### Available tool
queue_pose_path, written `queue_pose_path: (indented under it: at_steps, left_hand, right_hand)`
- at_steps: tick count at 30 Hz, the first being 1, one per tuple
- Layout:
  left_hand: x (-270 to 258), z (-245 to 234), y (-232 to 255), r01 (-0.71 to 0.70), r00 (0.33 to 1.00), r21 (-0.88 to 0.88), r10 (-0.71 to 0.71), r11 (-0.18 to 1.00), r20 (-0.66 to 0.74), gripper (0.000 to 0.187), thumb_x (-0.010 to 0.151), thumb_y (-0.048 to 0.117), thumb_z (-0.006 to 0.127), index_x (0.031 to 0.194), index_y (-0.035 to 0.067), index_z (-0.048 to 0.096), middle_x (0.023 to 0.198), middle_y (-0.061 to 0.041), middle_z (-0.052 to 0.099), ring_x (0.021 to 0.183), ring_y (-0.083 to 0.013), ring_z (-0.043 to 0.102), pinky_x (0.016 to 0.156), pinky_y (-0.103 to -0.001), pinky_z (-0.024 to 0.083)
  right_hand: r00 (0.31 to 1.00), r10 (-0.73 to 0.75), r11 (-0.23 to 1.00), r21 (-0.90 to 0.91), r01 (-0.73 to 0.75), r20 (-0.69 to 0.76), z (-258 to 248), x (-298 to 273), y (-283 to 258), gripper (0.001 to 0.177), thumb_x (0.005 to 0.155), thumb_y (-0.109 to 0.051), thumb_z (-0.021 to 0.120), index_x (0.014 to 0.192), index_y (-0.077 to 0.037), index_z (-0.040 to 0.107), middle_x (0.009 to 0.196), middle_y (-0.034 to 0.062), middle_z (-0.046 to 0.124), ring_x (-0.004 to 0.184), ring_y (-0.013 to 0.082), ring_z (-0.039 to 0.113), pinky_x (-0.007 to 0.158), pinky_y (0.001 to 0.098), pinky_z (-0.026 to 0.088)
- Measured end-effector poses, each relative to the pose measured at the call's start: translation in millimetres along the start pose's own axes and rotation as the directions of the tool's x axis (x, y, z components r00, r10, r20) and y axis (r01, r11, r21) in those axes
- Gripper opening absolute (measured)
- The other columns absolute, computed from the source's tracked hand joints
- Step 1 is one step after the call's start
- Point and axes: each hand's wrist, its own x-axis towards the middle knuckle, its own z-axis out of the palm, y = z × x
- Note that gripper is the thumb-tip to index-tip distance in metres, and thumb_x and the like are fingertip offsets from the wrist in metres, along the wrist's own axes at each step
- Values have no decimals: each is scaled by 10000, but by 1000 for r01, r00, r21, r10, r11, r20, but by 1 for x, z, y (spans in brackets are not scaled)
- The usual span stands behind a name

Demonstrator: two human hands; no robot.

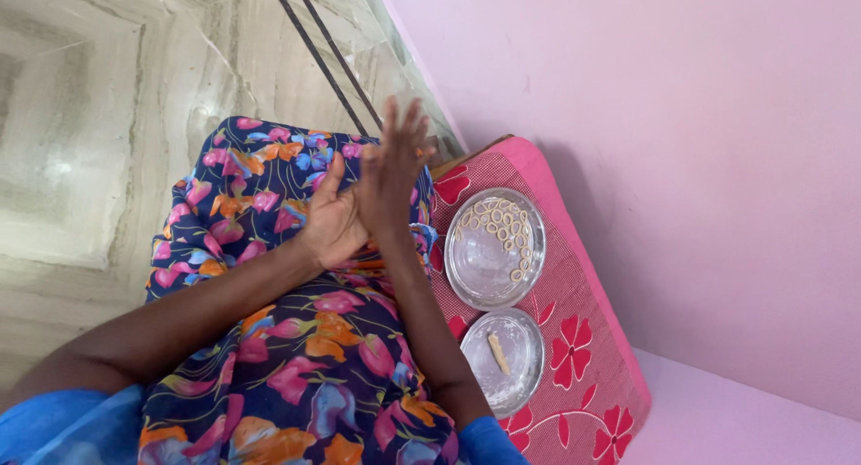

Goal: The person rolls pieces of dough between their palms to form thin ropes, then coils them into circles and places them onto metal plates.

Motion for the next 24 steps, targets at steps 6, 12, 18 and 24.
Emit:
queue_pose_path:
  at_steps: [6, 12, 18, 24]
  left_hand:
    - [3, 11, -1, -238, 960, 121, 214, 964, 183, 861, 1006, 626, 512, 1685, 185, 221, 1727, -69, 277, 1560, -203, 348, 1296, -401, 286]
    - [7, 23, 5, -122, 986, 162, 139, 979, -96, 832, 979, 656, 427, 1613, 132, 302, 1657, -53, 369, 1508, -191, 392, 1234, -385, 334]
    - [14, 23, 11, 113, 983, -327, -58, 938, 175, 820, 1124, 693, 398, 1550, -8, 407, 1561, -185, 473, 1467, -281, 495, 1296, -401, 361]
    - [11, 55, 7, 131, 991, -194, -127, 972, 35, 928, 987, 696, 364, 1569, -26, 327, 1611, -194, 387, 1478, -283, 435, 1233, -395, 367]
  right_hand:
    - [989, -134, 991, 18, 133, 70, 20, -33, -9, 704, 1120, -582, 218, 1674, -147, 237, 1774, 173, 145, 1667, 370, 104, 1320, 601, 29]
    - [995, -43, 907, 420, 2, 89, 5, -21, -11, 684, 1132, -534, 287, 1649, -85, 275, 1746, 188, 224, 1652, 328, 180, 1337, 500, 117]
    - [996, 70, 426, 905, 20, -55, -21, -20, -2, 632, 1140, -445, 413, 1601, -20, 337, 1689, 207, 343, 1608, 278, 320, 1330, 408, 252]
    - [881, 391, 425, 901, 85, -267, -20, -60, 14, 265, 1159, -199, 590, 1277, 37, 616, 1085, 86, 635, 987, 120, 584, 907, 280, 488]
